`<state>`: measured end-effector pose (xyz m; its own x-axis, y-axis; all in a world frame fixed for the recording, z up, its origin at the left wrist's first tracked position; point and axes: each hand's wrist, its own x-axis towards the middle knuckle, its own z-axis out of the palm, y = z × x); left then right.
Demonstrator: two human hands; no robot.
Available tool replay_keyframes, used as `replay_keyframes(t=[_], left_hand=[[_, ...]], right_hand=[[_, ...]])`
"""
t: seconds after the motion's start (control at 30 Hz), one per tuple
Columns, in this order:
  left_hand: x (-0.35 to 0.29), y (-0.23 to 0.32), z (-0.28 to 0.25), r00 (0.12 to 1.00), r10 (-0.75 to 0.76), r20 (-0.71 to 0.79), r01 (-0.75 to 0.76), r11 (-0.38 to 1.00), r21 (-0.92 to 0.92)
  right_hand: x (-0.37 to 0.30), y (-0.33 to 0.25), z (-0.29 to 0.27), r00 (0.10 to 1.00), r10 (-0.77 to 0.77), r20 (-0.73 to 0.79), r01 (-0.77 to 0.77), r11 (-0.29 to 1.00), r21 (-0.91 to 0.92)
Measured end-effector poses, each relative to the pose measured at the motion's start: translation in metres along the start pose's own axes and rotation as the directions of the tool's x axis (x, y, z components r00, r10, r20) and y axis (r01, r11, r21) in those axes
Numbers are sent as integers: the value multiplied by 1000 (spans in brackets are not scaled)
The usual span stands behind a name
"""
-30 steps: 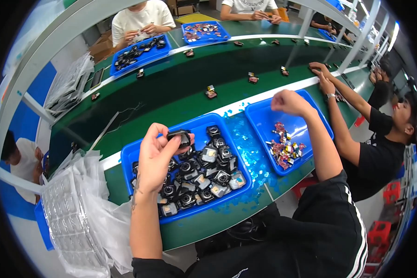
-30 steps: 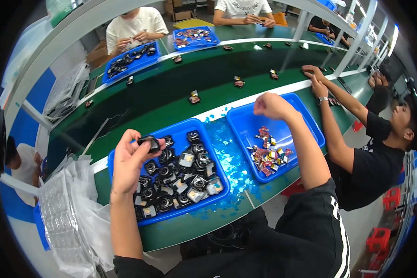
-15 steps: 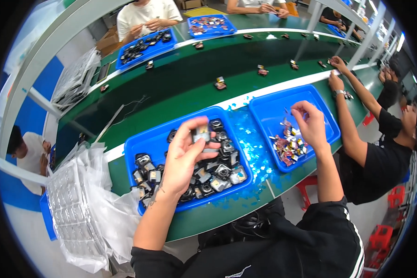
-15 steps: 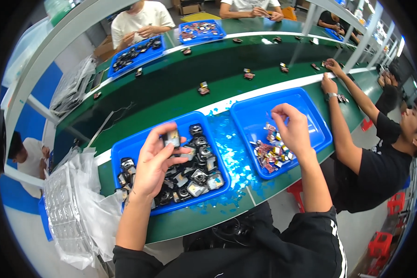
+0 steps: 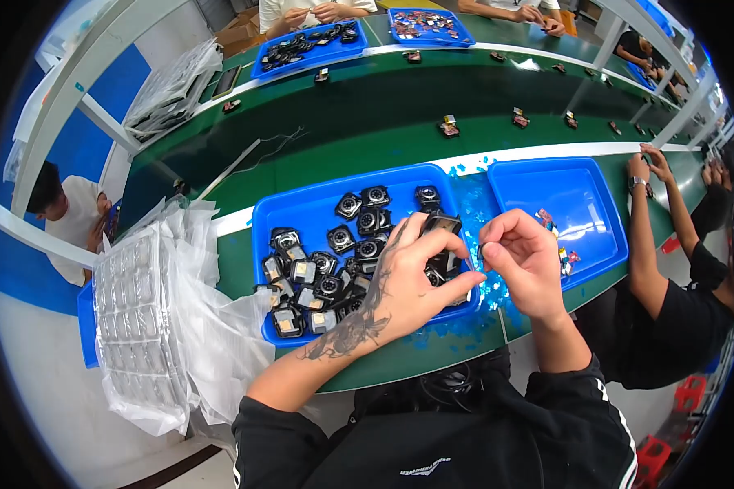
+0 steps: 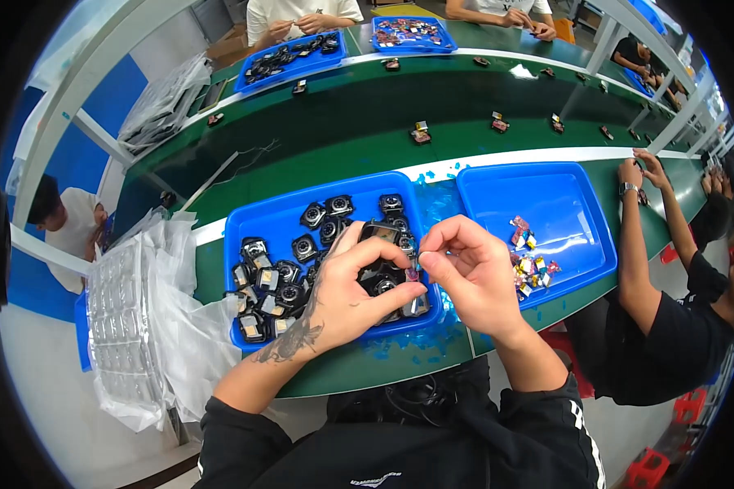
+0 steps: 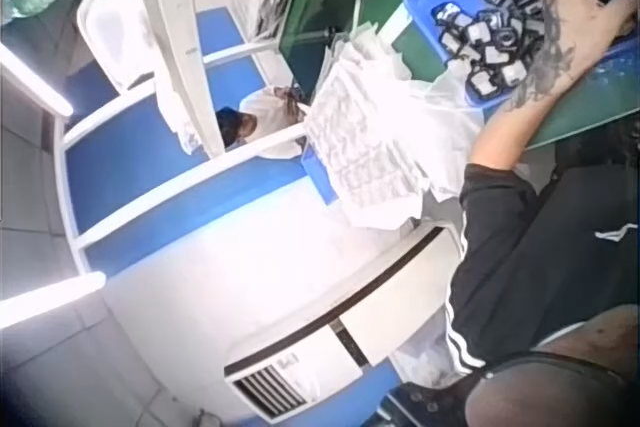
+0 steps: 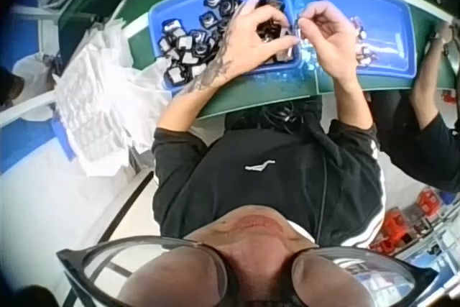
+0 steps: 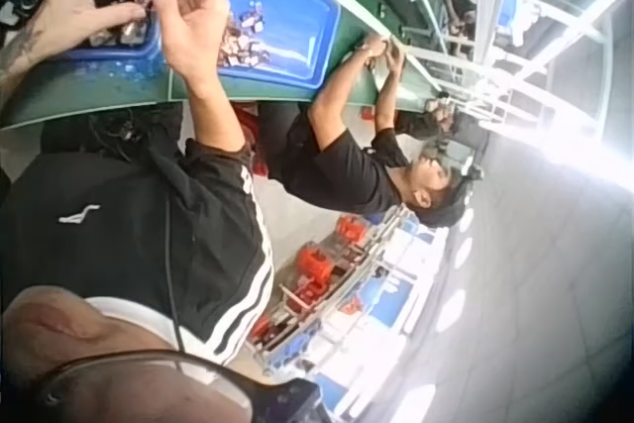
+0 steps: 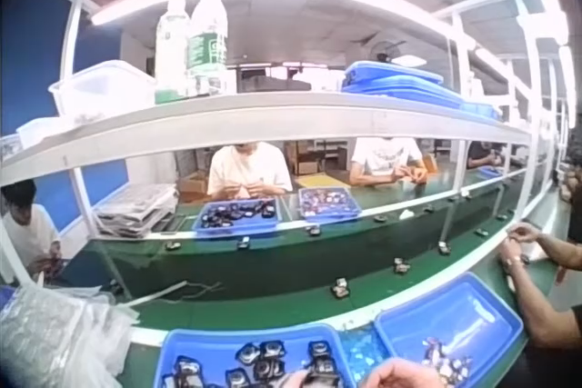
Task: Assembling small electronic components on a manufacturing production line.
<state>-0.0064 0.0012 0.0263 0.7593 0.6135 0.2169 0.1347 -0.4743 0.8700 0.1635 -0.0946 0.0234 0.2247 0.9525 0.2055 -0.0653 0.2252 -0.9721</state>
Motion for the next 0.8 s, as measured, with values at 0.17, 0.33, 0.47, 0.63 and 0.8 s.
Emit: replay_keyframes(t=[0.17,0.33,0.47,0.63,0.8], left_hand=[[-1,-12,2,996,87,-38,-89,995,-52],[0,-18,3,999,37,-39,-42,990,-133],[2,-21,6,975,-210,71,221,901,-374],[1,-21,11,961,-247,126,277,847,-453],[0,-21,11,966,-255,42,242,836,-493]], right_hand=[[0,9,7,999,9,44,-9,1000,-8],[2,15,13,998,-64,7,64,966,-250],[4,10,14,913,-363,188,381,586,-716],[4,17,9,959,-282,35,235,717,-657],[5,14,11,884,-415,216,421,506,-753]])
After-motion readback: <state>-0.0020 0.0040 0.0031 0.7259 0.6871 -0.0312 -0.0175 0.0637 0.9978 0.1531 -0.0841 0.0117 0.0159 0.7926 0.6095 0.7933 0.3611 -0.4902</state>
